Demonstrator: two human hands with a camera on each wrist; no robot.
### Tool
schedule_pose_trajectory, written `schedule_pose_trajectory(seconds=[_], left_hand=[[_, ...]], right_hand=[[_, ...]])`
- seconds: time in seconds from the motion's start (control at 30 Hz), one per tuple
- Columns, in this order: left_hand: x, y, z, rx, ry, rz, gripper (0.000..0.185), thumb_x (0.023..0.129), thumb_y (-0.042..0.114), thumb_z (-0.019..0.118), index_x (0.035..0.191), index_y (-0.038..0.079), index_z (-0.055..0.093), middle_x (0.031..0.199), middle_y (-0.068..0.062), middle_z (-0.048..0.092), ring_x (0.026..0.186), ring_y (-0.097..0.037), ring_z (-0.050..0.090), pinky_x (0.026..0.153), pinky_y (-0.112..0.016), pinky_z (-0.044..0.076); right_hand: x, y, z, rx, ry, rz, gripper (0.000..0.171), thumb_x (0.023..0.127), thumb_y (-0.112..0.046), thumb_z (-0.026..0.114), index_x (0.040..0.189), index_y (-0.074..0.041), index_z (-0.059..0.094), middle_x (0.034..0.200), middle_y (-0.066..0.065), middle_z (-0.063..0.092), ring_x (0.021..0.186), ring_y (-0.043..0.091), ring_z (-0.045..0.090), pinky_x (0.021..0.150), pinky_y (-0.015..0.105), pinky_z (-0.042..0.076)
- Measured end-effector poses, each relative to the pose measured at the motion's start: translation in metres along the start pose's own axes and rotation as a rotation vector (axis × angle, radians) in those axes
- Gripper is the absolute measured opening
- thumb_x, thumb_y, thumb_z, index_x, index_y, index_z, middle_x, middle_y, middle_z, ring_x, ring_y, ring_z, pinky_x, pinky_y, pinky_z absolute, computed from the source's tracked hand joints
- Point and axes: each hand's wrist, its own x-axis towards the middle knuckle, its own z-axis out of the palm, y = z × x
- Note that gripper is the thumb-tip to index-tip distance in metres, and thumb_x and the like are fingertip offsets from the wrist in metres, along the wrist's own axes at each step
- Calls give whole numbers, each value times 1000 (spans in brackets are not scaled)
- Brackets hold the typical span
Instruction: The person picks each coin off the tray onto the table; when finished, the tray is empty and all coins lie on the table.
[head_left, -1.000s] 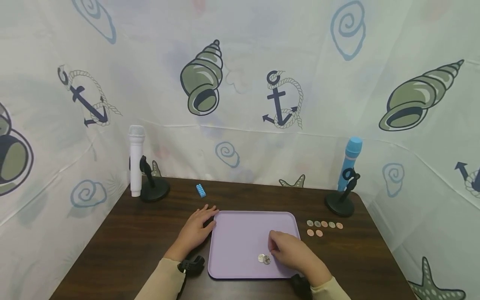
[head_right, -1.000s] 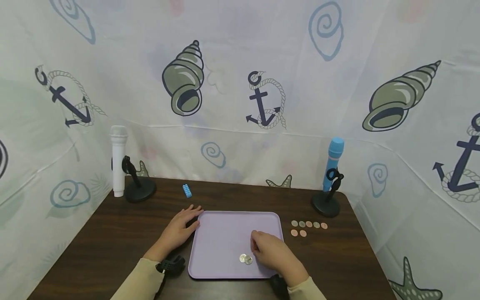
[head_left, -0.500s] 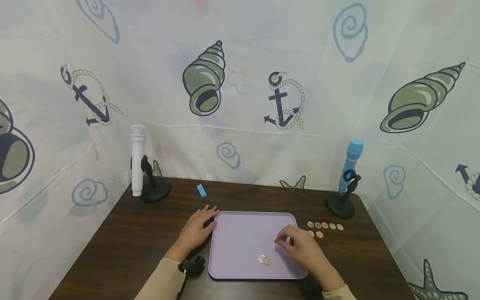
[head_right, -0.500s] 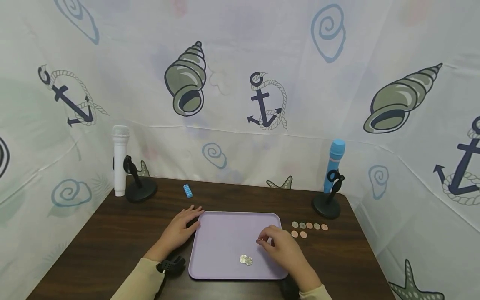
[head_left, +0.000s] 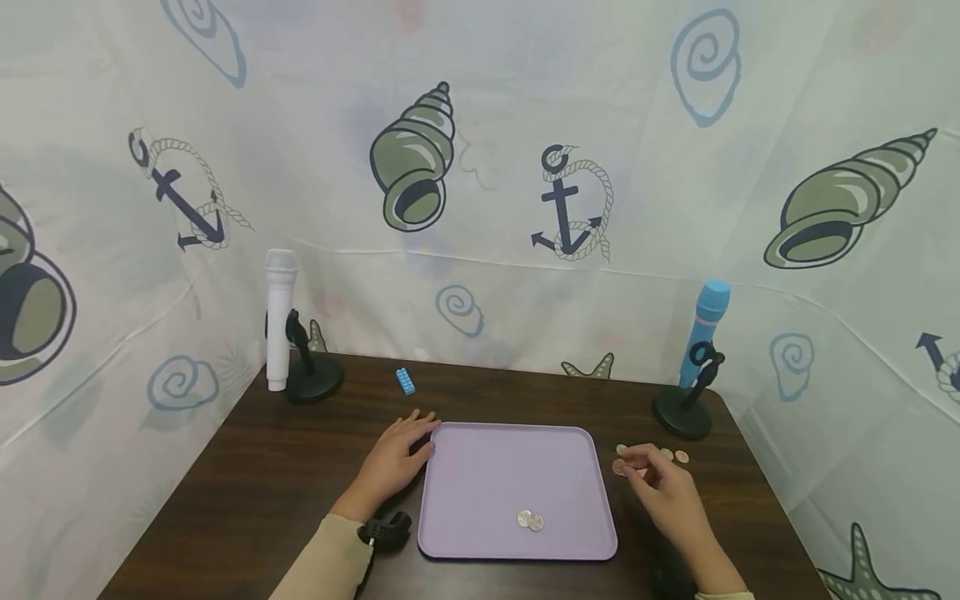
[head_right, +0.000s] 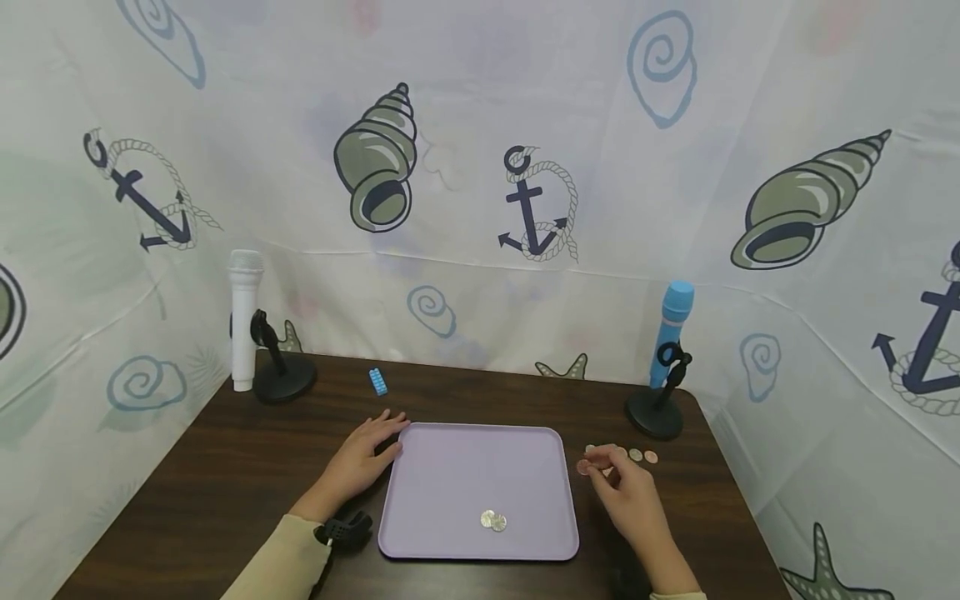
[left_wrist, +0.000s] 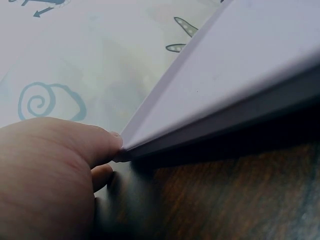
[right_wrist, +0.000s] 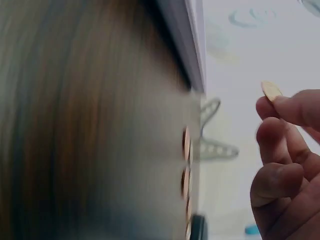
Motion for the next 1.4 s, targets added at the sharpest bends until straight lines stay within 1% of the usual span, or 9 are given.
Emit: schedule_pose_trajectory(seconds=[0.1,0.23,0.37,0.5,0.6,0.73,0.93,1.17,1.4], left_hand=[[1,1,0,0,0,-4,47,109,27,68,154,17,64,167,-5,55,165,-34,37,138,-61,21],[0,3,-1,5,-4,-7,47,108,27,68,154,17,64,166,-6,55,165,-34,37,138,-61,21],[0,5,-2,9,-17,-9,48,108,26,69,154,15,63,167,-7,55,165,-35,37,138,-60,20],[0,5,-2,10,-20,-3,48,108,25,69,154,15,63,167,-8,55,165,-35,36,138,-61,20],[2,4,-2,10,-24,-4,48,109,27,68,155,16,63,167,-7,54,165,-34,36,138,-60,20],[3,3,-2,13,-35,-15,48,110,30,66,156,18,62,168,-5,53,166,-32,34,139,-59,19],[2,1,-1,15,-43,-22,48,110,31,66,156,19,62,169,-4,52,167,-31,33,139,-59,18],[1,2,-2,14,-39,-20,48,110,31,66,156,18,62,168,-5,53,167,-33,34,138,-60,19],[2,2,-3,17,-46,-27,48,110,31,66,156,19,62,169,-5,53,167,-32,33,139,-60,19]], right_hand=[[-1,17,-13,1,51,87,25,93,-1,84,114,-14,77,92,1,79,70,4,60,58,19,50],[-4,35,-26,49,70,297,13,100,-18,81,113,-14,79,100,7,82,72,8,65,59,22,54],[-7,46,-34,181,52,491,31,102,-33,80,121,-9,79,107,7,81,75,14,68,58,26,56],[-10,53,-36,291,48,605,44,99,-39,82,128,-6,77,104,-3,80,75,12,67,56,27,54],[-12,56,-36,333,47,628,45,98,-38,83,130,-6,78,102,-6,82,75,10,66,54,26,52],[-13,59,-34,324,53,620,42,98,-37,84,126,-7,79,102,-5,84,74,10,66,52,27,53],[-15,64,-30,318,49,638,40,100,-34,82,126,-4,76,88,-1,74,69,11,63,48,29,53],[-14,65,-30,287,27,642,33,103,-29,78,123,-3,74,85,-1,70,64,11,60,46,29,51],[-13,62,-30,268,13,662,34,102,-29,80,124,-4,75,77,3,64,61,12,58,46,28,50]])
